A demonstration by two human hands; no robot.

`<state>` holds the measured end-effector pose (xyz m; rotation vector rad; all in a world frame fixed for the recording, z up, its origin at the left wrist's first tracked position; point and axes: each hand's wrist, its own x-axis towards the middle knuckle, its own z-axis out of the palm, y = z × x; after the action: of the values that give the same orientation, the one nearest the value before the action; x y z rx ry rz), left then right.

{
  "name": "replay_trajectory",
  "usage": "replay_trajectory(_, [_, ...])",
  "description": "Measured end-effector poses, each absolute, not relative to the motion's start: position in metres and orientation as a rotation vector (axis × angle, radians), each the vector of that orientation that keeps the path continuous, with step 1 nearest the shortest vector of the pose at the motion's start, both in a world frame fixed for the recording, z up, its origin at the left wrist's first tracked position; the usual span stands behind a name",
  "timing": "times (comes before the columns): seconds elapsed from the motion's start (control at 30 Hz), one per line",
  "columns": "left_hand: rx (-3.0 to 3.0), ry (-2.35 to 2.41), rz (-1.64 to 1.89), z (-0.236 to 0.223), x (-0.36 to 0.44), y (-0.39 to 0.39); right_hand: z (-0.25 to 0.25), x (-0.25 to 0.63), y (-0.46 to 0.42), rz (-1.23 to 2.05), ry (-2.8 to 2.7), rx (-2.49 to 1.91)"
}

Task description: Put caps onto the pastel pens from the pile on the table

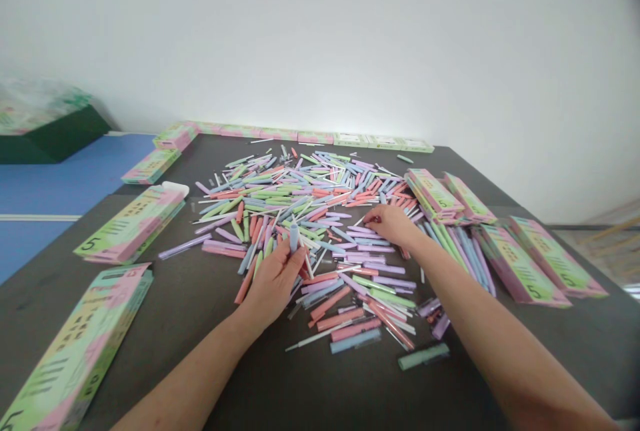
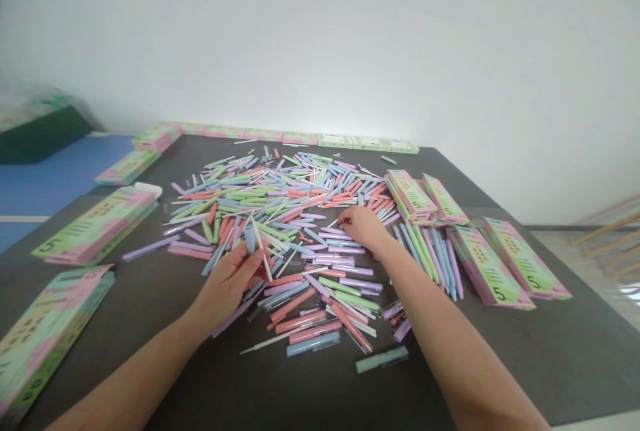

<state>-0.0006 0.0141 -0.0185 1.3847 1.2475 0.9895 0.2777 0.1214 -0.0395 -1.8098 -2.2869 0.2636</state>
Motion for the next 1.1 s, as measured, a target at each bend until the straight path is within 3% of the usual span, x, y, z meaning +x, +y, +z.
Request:
replay_trajectory(0.5, [1.518,1.127,0.854,-0.008,-0.001,0.011,-0.017,0.252,0.097,0.447,-2.051,-1.522])
replay_trajectory(0.57, [1.547,1.077,0.834,-0.008,-0.002,0.010,-0.007,0.238,0.082,0.576,-1.994,-1.453])
replay_trajectory(0.63, [1.567,1.010,0.822,-0.009,-0.002,0.010,0.002,0.224,0.065,0.974,-1.763,-1.260])
replay_trajectory(0.77, [1.644,0.953,0.791,-0.010,-0.003,0.009,0.009,0.204,0.040,1.199,-1.405,-1.025])
replay_trajectory(1.1, [1.596,0.883,0.714,-0.009,-0.002,0.005,-0.001,0.205,0.024,1.142,-1.349,-0.903])
